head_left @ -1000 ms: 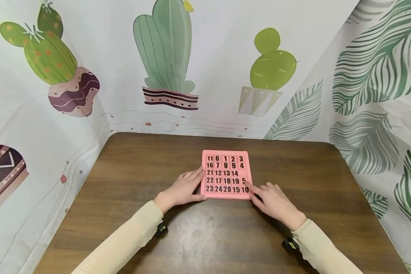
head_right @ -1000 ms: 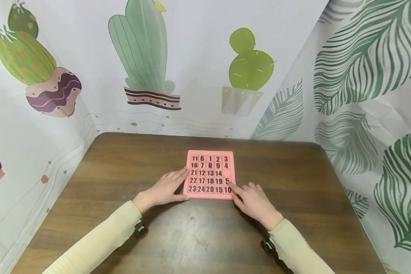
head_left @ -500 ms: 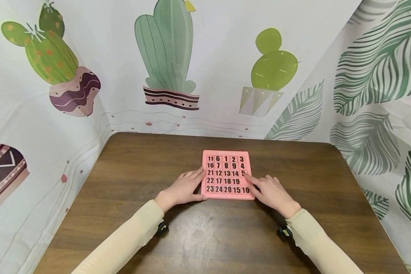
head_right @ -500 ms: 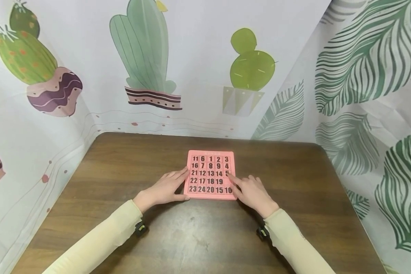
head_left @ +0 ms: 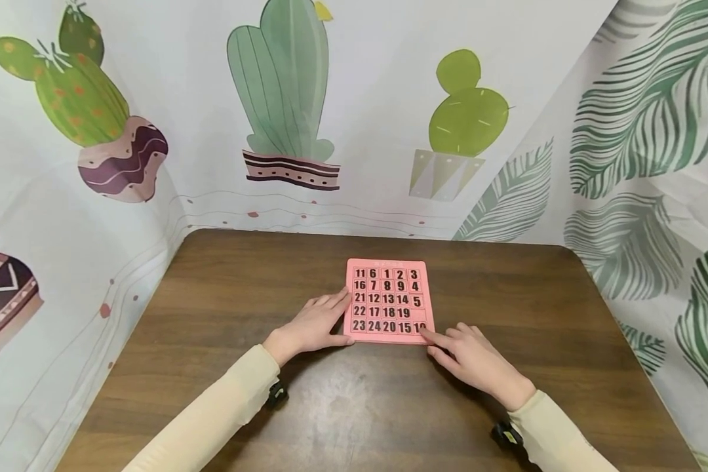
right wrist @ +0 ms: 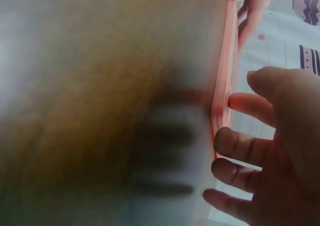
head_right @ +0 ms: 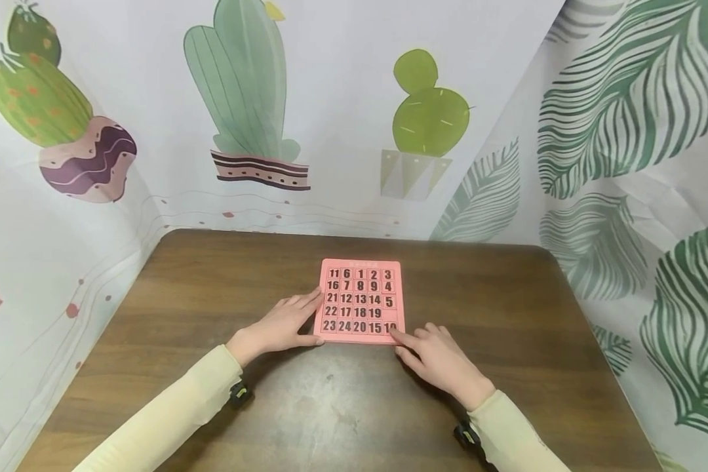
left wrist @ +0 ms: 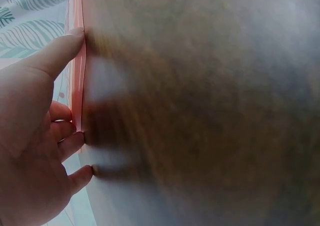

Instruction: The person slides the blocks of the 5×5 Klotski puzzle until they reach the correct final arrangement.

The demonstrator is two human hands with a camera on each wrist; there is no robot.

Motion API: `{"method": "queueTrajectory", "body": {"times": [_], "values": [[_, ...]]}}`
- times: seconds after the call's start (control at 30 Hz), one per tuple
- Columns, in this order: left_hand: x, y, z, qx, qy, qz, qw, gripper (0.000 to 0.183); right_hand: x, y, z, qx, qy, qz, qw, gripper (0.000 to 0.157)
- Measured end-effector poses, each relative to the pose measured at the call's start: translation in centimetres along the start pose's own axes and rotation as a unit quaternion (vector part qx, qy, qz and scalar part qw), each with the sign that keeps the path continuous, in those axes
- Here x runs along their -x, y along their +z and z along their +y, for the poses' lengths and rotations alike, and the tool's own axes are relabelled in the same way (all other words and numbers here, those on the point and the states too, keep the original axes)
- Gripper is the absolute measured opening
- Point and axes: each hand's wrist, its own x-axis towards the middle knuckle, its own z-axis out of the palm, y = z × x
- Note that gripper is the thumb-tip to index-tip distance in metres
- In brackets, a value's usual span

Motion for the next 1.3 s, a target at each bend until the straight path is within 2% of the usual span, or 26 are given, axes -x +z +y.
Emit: {"method": "queueTrajectory", "body": {"times": [0.1, 0.43, 0.5, 0.67, 0.73, 0.83, 1.1, 1.3], "values": [[0.0, 0.0, -0.1, -0.003, -0.001, -0.003, 1.0, 0.098, -0.1, 0.3, 0.1, 0.012, 0.005, 0.0, 1.0, 0.041], [-0.2, 0.2, 0.1, 0.005, 0.005, -0.008, 0.9999, 0.097, -2.2, 0.8, 0.3, 0.015, 0.043, 0.001, 0.999, 0.042], [-0.1, 0.3, 0.1, 0.008, 0.005, -0.006, 0.9999, 0.096, -2.2, 0.9, -0.1, 0.015, 0.035, 0.007, 0.999, 0.042], [-0.2, 0.2, -0.1, 0.0, 0.006, -0.001, 1.0, 0.097, -2.1, 1.2, -1.6, 0.018, -0.016, 0.03, 0.999, 0.044], [-0.2, 0.0, -0.1, -0.005, 0.005, 0.0, 1.0, 0.097, -2.0, 1.3, -2.1, 0.023, -0.026, 0.026, 0.999, 0.043], [0.0, -0.2, -0.1, -0.001, 0.004, 0.001, 1.0, 0.096, -1.8, 1.2, -2.2, 0.029, -0.023, 0.018, 0.999, 0.043], [-0.2, 0.1, -0.3, -0.005, -0.002, -0.002, 1.0, 0.098, -1.1, 0.4, -1.7, 0.046, 0.008, 0.031, 0.998, 0.036], [-0.2, 0.4, -0.3, -0.001, -0.001, -0.001, 1.0, 0.097, -2.5, 0.7, -3.0, 0.038, -0.025, 0.04, 0.998, 0.041]]}}
